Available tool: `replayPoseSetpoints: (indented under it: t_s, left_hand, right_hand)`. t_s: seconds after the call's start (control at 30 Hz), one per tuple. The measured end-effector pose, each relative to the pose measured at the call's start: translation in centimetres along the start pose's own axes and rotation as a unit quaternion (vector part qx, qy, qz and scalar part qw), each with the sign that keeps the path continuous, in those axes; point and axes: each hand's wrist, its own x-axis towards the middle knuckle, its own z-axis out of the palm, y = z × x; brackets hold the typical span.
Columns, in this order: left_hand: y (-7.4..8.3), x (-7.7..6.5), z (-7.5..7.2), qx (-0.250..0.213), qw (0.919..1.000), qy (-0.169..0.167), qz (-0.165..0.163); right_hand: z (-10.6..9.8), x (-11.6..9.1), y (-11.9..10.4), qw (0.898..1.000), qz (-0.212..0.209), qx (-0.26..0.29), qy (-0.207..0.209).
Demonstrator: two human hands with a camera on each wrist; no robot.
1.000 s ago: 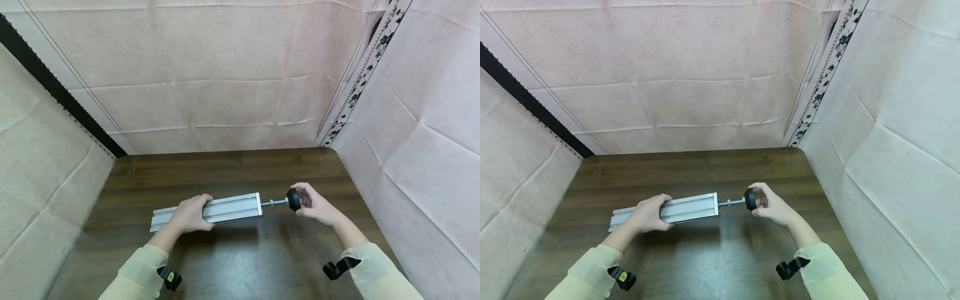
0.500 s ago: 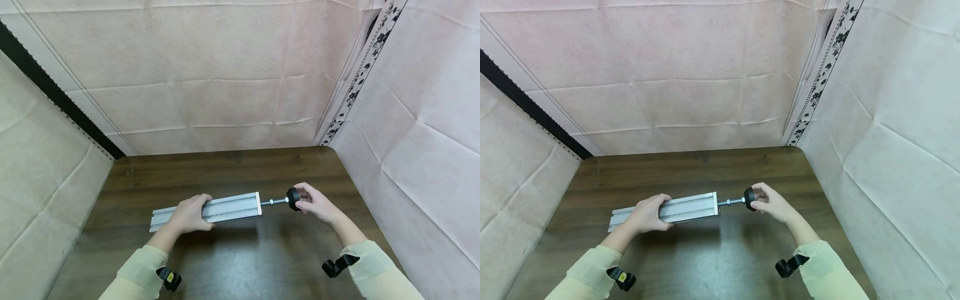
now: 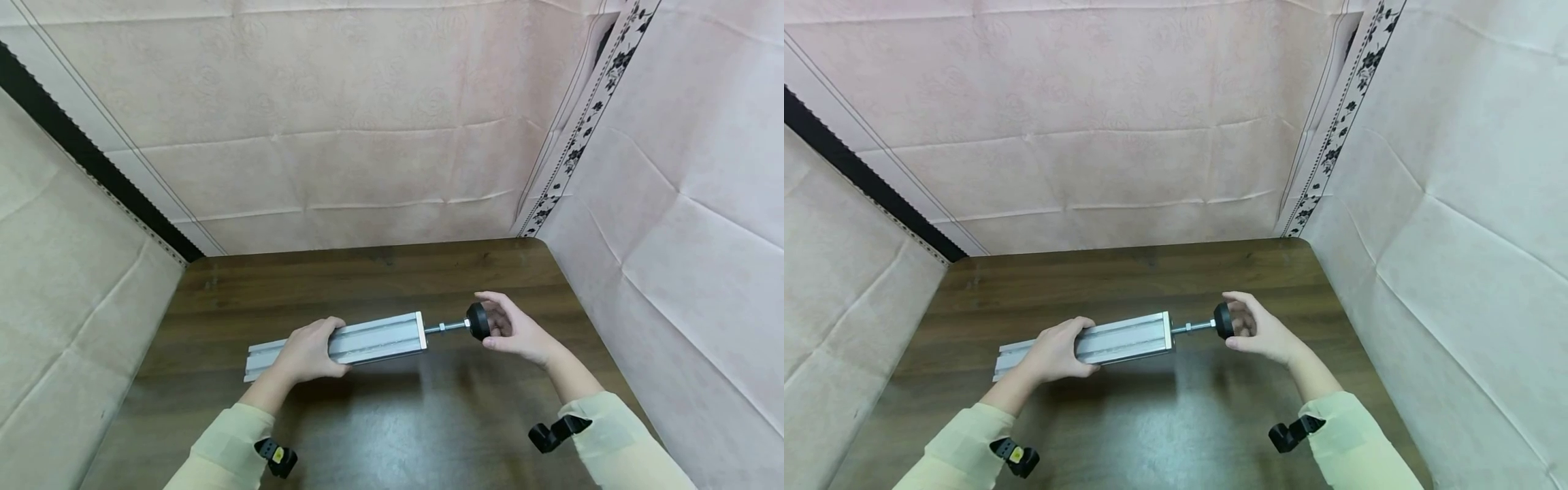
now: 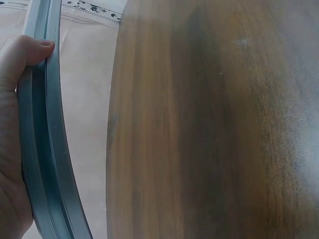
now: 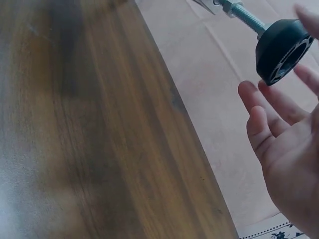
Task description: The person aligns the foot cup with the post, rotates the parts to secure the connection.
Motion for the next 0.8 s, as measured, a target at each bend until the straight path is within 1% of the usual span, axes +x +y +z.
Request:
replayPoseSetpoints:
  t_s: [0.1,0.17,0.37,0.67,0.8]
  left_hand:
    - [-0.01,0.03,-0.05,0.001,1.0000,0.001,0.001]
    - [-0.05,0.08,-0.07,0.002,1.0000,-0.001,0.000]
    - [-0.02,0.10,-0.12,0.003,1.0000,-0.001,0.000]
    - [0.03,0.05,-0.09,0.003,1.0000,-0.008,-0.001]
    - [0.01,0.07,-0.04,0.003,1.0000,-0.008,0.000]
  right_hand:
    - [0.12,0.07,-0.10,1.000,-0.012,-0.018,-0.011]
    - [0.24,0.12,-0.23,0.999,-0.010,-0.029,-0.014]
    - [0.35,0.11,-0.44,0.998,0.015,-0.055,-0.011]
    - [0.28,0.04,-0.50,0.998,0.026,-0.061,-0.018]
    - [0.26,0.10,-0.53,0.997,0.043,-0.060,-0.014]
